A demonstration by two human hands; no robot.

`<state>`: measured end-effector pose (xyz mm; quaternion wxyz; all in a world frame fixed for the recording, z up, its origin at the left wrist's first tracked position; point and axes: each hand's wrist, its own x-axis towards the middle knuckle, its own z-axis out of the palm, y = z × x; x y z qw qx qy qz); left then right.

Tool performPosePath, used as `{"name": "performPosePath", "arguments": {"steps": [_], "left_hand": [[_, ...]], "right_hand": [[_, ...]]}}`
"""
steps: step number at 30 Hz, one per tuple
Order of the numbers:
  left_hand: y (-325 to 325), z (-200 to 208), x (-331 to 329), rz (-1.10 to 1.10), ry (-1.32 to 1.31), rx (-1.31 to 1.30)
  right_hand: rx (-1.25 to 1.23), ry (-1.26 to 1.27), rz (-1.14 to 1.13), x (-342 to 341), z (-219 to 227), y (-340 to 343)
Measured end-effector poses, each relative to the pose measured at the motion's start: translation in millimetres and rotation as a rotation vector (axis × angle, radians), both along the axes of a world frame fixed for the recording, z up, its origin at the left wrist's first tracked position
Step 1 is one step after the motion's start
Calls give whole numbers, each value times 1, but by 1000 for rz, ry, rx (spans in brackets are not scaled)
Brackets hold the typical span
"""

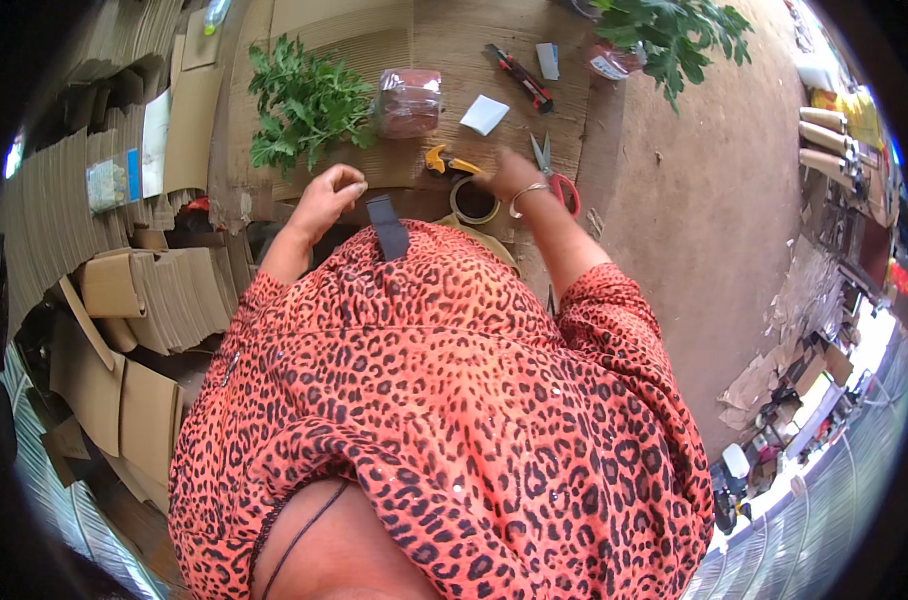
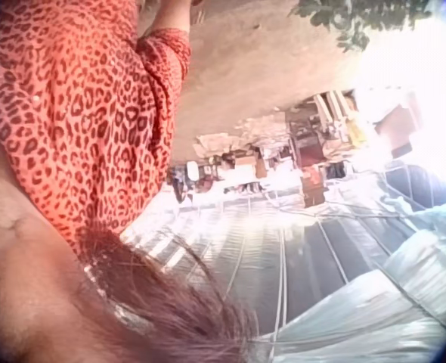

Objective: The person rolls a sheet of corrugated cardboard into a cylindrical tube and secures the seam with a handheld tape dispenser. They then place the finished tube upright on the table and handle a potted plant, moving it aside.

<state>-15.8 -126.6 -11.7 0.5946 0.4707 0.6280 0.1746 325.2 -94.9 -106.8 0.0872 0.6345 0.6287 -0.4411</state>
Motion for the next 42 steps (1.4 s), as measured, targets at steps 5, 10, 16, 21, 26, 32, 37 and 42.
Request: {"name": "performPosePath", "arguments": {"steps": [5,10,16,21,26,32,37,42], "left_hand": [[-23,-11,-1,16,48,-155],[-4,8,3,-196,280,53],[-1,11,3,-182,291,-60],[-6,5,6,-298,301,-10],[-17,1,-3,-261,300,40],[-14,29,9,-286,368,4],[-34,26,5,-276,390,-21],[-37,36,12,-272,412,0]], "right_hand": [[217,-161,260,-31,-6,-34],[437,-20,190,5,-8,-47],[522,-261,-153,103,5,-54],[131,-347,-65,140,15,-34],[397,-305,-262,148,38,37],[347,-261,-341,104,37,131],[177,-446,-331,32,48,157],[223,-300,-511,54,5,168]]}}
